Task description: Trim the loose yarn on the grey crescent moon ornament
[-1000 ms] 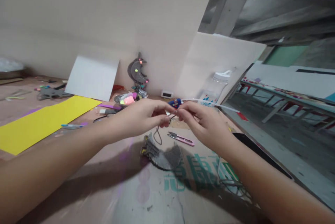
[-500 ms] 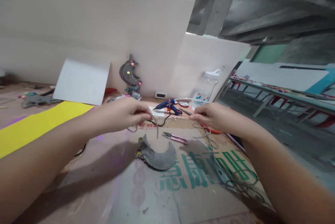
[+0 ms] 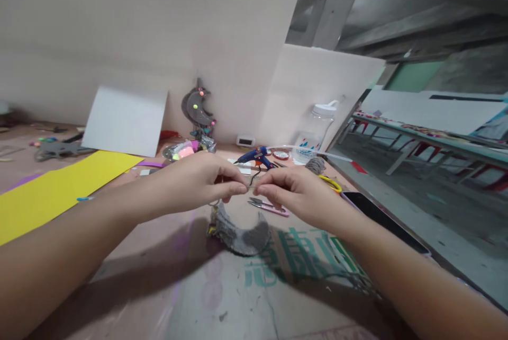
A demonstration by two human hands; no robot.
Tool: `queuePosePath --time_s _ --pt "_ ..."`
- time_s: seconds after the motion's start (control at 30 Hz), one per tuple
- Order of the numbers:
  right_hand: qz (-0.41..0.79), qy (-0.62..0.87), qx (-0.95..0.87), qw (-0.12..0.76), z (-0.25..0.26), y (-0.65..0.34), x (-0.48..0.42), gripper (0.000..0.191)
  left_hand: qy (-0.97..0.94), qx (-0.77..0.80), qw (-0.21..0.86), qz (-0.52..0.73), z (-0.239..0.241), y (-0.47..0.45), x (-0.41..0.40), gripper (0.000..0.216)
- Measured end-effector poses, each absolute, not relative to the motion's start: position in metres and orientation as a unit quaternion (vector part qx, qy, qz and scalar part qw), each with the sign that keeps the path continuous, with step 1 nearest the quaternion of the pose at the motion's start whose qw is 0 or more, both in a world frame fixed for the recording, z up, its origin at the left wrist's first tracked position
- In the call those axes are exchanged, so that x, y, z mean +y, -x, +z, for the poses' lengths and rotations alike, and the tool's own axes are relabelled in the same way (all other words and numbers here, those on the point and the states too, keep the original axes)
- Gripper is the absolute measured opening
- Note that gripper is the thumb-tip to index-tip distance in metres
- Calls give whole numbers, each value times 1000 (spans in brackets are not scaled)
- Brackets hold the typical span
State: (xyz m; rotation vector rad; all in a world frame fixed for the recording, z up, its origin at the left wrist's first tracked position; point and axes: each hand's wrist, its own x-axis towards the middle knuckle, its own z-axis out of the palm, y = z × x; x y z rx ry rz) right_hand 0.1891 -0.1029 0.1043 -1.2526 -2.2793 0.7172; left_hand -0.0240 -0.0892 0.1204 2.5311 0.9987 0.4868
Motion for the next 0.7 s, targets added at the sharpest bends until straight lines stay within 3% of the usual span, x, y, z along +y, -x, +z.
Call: queuePosePath --time_s 0.1,0.2,0.43,0.63,0.7 --pt "246 467 -821 220 115 -203 -97 29 -896 377 177 155 120 28 -82 30" --pt "273 427 -814 283 124 -213 -95 34 -887 397 177 158 118 31 -74 33" --pt "502 250 -711 425 127 -209 -109 33 -899 386 152 139 116 26 -81 34" --pt "433 358 -745 358 122 -203 -108 11 -895 388 162 147 119 24 -86 30" --pt "415 394 -752 327 119 -201 -106 15 -890 394 151 175 120 26 -85 27"
